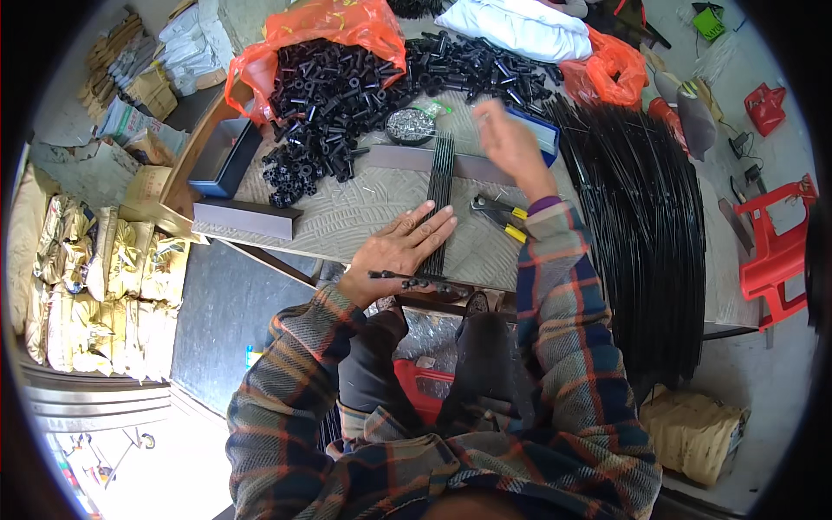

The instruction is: Assembling black cables and plastic connectors using a manual crimping or cutting tool.

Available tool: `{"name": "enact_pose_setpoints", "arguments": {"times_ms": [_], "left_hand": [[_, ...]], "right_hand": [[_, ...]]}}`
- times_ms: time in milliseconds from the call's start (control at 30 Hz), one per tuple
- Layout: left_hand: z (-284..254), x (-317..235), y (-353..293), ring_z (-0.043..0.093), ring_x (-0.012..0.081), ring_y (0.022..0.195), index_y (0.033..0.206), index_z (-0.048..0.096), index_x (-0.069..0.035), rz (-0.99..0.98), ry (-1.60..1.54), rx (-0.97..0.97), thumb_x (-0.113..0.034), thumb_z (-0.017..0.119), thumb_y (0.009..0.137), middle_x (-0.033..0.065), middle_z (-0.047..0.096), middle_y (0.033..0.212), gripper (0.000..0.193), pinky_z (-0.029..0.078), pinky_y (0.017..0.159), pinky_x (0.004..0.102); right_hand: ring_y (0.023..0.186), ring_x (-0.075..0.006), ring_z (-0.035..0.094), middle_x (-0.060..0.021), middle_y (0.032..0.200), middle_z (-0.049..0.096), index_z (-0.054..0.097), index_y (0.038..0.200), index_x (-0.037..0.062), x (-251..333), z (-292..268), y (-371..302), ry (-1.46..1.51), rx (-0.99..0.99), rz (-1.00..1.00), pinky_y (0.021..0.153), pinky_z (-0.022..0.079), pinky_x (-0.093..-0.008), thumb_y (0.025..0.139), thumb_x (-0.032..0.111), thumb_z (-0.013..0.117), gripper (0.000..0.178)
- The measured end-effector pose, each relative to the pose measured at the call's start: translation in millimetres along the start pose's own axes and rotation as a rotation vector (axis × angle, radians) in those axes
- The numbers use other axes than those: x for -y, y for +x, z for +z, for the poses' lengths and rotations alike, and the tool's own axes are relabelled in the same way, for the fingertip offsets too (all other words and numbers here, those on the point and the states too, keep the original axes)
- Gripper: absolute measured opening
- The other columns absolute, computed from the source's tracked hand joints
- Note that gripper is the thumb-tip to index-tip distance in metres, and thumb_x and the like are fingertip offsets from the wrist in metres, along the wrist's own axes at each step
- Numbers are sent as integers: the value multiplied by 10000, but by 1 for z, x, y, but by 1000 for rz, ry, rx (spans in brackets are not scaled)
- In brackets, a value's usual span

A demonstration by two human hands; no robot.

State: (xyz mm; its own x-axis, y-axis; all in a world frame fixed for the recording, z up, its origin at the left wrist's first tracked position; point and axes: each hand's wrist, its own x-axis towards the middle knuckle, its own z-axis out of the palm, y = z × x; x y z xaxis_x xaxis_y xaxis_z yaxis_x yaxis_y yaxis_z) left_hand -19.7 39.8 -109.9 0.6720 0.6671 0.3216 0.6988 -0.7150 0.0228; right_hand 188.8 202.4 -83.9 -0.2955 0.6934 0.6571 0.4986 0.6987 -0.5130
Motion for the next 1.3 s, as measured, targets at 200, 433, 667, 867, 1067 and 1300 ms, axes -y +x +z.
{"name": "enact_pose_setpoints", "arguments": {"times_ms": [200,433,667,867,1067,1300], "left_hand": [[1,2,-5,250,274,1293,1351,259,-68,-1,-50,19,-449,582,693,79,260,1406,826,272,1032,365],[-2,0,-6,256,254,1294,1339,297,-77,16,-48,0,-537,539,714,67,280,1402,813,266,1034,372],[-55,-16,1,261,257,1297,1357,230,-11,22,-1324,-162,-272,653,756,160,275,1394,780,227,1042,417],[-121,-48,15,589,154,940,1126,553,12,-73,-1499,-373,8,580,804,121,618,1024,323,454,847,252],[-122,-52,9,627,168,844,1062,590,16,-126,-1270,-362,-19,557,829,103,642,937,238,485,768,243],[-120,-54,5,618,142,831,1057,593,15,-112,-1241,-373,-17,556,832,93,639,935,230,486,753,234]], "right_hand": [[660,-330,589,-125,668,603,552,852,117,4,18,-5,-475,298,-11,566,431,-427,802,230,544,124],[626,-270,575,-127,695,574,527,1003,118,26,-19,-5,-301,103,128,544,423,-364,858,281,511,219],[546,-57,438,-15,692,487,563,955,28,194,-107,-61,257,59,-23,491,354,-187,842,17,508,126],[601,-132,549,-66,733,487,671,902,68,223,-106,-86,-174,-154,-344,498,408,-220,662,-121,617,310],[580,-135,506,-63,740,471,661,957,78,217,-97,-92,-164,-127,-307,491,400,-229,744,-93,545,298],[581,-142,475,-60,715,466,656,1002,107,224,-91,-101,-5,-157,-214,500,397,-217,724,-64,577,336]]}}
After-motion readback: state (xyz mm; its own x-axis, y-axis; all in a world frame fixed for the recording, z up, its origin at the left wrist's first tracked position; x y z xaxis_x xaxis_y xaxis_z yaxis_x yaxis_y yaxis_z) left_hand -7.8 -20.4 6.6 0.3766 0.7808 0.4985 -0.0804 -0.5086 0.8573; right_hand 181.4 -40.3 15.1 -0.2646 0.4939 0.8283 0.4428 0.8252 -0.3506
